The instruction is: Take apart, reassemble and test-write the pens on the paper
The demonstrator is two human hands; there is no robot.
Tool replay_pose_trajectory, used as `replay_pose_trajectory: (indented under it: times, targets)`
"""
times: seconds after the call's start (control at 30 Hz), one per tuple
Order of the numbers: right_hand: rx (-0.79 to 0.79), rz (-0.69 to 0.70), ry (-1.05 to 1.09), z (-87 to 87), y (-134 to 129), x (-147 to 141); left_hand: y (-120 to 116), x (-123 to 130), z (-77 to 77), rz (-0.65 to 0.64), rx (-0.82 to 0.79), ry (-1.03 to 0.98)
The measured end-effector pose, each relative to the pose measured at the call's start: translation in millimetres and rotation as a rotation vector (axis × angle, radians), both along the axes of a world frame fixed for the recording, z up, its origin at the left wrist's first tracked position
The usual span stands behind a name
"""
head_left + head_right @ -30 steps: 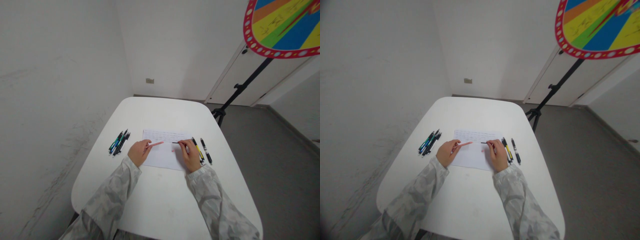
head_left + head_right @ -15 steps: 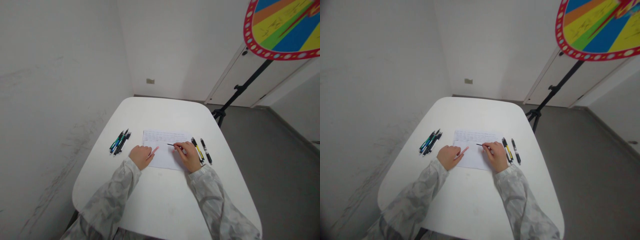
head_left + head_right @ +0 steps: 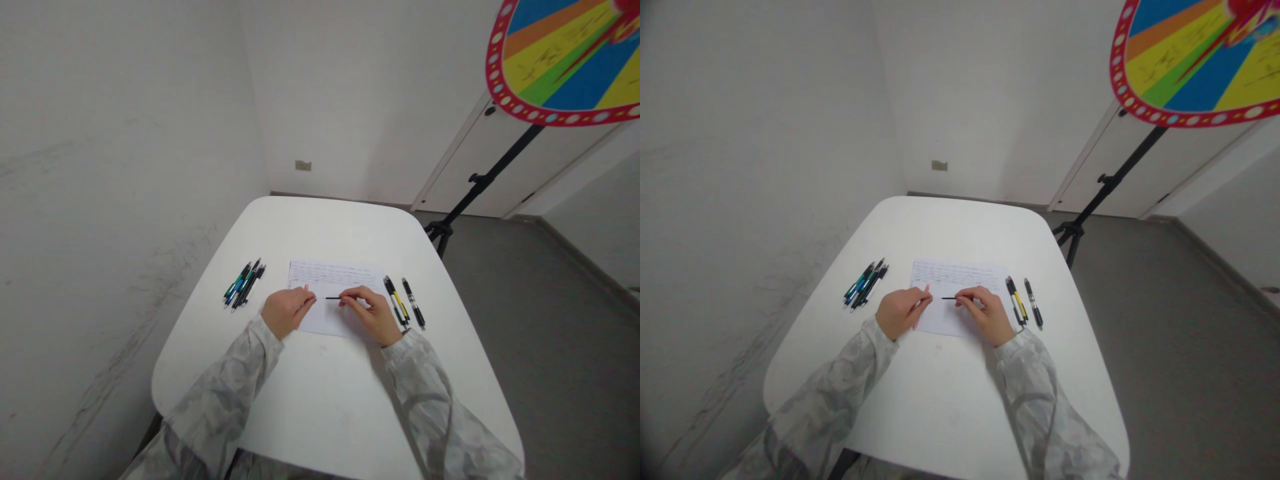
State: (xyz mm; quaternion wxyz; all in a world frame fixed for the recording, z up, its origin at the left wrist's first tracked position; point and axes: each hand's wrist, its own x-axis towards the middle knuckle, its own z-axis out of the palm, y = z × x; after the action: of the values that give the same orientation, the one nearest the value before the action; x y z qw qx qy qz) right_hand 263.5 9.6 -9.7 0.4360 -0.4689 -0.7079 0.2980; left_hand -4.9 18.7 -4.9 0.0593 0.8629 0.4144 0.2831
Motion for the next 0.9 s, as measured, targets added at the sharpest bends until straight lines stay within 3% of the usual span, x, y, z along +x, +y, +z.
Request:
replay_pose_trajectory:
  times: [0.1, 0.2, 0.4, 0.53, 0.63, 0.9]
  targets:
    - [-0.048, -0.036, 0.084, -1.2, 1, 3, 0, -6, -1.4, 0.003, -0.03, -0.065]
    - [-0.068, -0.139, 0.081, -3.4, 1, 10, -5, -13, -2.9, 0.094, -0.054, -0.051]
    - [0.127, -0.196, -0.299, -7.0, -1, -1, -25, 14, 1.0, 0.287, -0.132, 0.181]
    - [0.237, -0.197, -0.603, -11.5, -2, -24, -27, 42, 6.5, 0.252, -0.245, 0.354]
    - [0.243, -0.239, -0.729, -15.1, -3, -32, -24, 49, 7.4, 0.203, -0.294, 0.416]
    - [0.242, -0.279, -0.789, -13.6, -6, -36, -22, 44, 1.7, 0.197, -0.231, 0.358]
